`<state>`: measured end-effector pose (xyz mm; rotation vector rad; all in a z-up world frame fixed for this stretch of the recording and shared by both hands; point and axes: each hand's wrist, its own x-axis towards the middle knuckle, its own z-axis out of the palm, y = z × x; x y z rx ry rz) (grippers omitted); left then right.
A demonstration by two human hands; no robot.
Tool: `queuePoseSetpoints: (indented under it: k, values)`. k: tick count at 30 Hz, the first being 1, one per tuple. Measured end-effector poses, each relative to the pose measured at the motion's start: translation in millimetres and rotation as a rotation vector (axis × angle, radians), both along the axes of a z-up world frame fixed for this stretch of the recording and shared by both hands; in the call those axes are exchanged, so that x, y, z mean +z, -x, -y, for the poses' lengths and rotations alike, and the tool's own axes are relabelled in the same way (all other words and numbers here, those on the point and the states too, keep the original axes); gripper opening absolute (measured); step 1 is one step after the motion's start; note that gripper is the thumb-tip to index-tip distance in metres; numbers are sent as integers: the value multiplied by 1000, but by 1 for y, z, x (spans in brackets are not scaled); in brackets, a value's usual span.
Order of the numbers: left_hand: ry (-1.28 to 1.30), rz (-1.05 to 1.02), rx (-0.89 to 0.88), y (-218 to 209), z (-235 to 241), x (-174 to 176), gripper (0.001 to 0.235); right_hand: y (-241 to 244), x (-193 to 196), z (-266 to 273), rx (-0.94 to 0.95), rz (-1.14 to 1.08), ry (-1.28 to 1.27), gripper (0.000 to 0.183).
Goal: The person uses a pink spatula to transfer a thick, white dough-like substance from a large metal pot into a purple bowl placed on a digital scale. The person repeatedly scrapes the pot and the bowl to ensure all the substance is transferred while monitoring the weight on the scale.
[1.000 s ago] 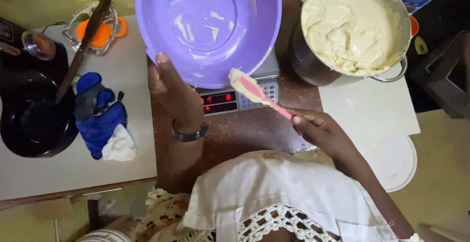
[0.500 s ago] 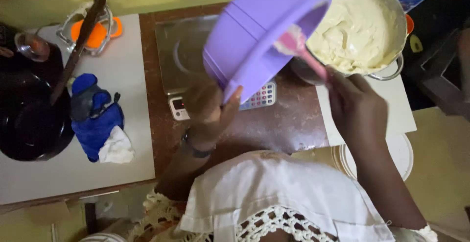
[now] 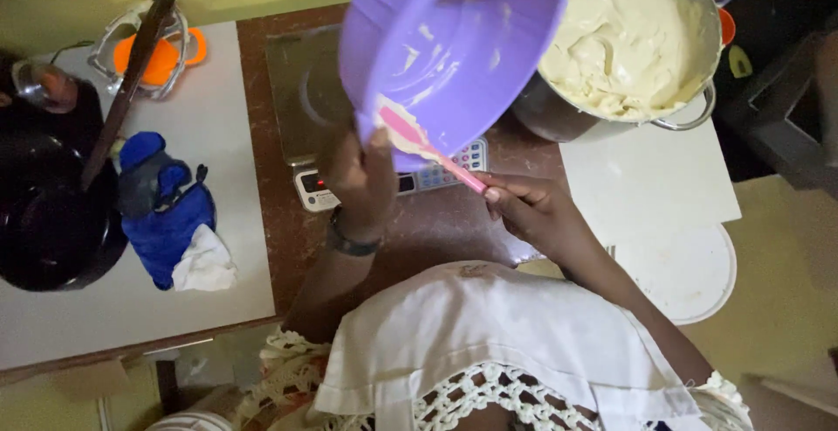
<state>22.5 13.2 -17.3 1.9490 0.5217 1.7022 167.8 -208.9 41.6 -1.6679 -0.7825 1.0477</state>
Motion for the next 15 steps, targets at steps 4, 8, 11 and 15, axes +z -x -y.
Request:
queuePoseSetpoints:
  k: [4,8,11,15]
  values:
    - [382,-21,360,0,-33,-12,37,-29,-9,35,-158,27,-36,26]
    - [951,187,183,16,-46,21,49,-111,-20,88,-296,845,63,19]
    - [1001,161,153,21,-50,11,46,-163,3,108,-276,1699,221,7]
    - [1147,311,-2,17,-58,-13,45,-215,11,111,-347,2165,338,30]
